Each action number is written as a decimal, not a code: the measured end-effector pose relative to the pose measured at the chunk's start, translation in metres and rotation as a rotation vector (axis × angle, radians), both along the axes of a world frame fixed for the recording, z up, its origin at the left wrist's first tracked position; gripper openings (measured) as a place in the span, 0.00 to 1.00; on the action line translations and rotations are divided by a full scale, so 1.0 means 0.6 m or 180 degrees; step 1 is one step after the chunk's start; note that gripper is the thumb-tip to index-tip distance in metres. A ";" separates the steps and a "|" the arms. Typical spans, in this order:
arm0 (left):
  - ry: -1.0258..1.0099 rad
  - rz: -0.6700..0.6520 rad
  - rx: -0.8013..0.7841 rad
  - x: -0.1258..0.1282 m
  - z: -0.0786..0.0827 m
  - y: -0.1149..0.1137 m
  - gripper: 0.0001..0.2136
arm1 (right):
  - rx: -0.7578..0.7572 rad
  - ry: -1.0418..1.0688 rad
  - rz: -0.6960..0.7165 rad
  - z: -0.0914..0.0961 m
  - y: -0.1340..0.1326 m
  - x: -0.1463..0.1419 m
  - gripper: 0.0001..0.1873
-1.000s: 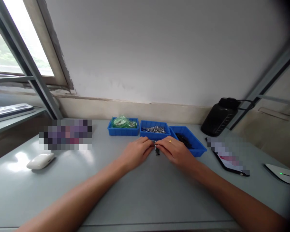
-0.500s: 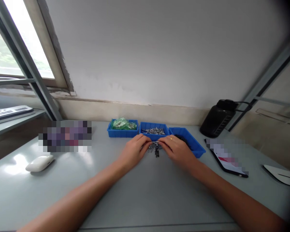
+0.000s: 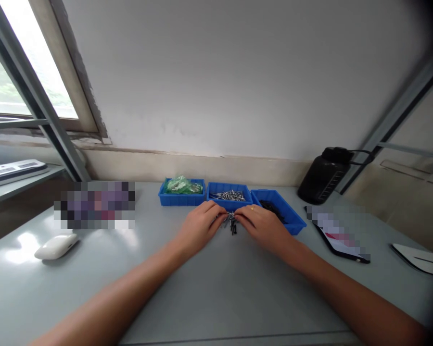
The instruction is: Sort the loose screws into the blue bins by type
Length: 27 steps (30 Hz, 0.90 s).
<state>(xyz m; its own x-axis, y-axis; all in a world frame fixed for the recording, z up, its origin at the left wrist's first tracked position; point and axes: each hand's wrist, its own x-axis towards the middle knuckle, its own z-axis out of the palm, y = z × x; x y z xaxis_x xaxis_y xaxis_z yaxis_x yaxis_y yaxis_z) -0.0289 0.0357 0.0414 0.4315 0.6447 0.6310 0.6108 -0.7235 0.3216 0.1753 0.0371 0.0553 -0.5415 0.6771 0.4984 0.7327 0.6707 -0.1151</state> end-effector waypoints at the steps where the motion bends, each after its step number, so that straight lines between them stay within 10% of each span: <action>1: 0.0061 0.0043 0.0007 -0.001 -0.001 0.001 0.07 | 0.0017 0.0052 -0.0024 0.002 0.000 0.001 0.09; 11: 0.0584 0.0041 -0.0296 -0.001 -0.010 0.002 0.06 | 0.0159 0.0430 0.0637 -0.002 -0.011 -0.007 0.09; 27: 0.0564 0.0039 -0.0214 -0.001 -0.010 0.000 0.07 | 0.0073 0.0424 0.0504 -0.001 -0.010 -0.005 0.10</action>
<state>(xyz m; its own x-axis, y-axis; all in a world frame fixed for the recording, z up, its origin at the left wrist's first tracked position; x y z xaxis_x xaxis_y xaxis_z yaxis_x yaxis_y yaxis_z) -0.0294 0.0359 0.0353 0.5239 0.6888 0.5012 0.6708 -0.6962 0.2556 0.1720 0.0308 0.0545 -0.5686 0.5764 0.5870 0.5972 0.7799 -0.1873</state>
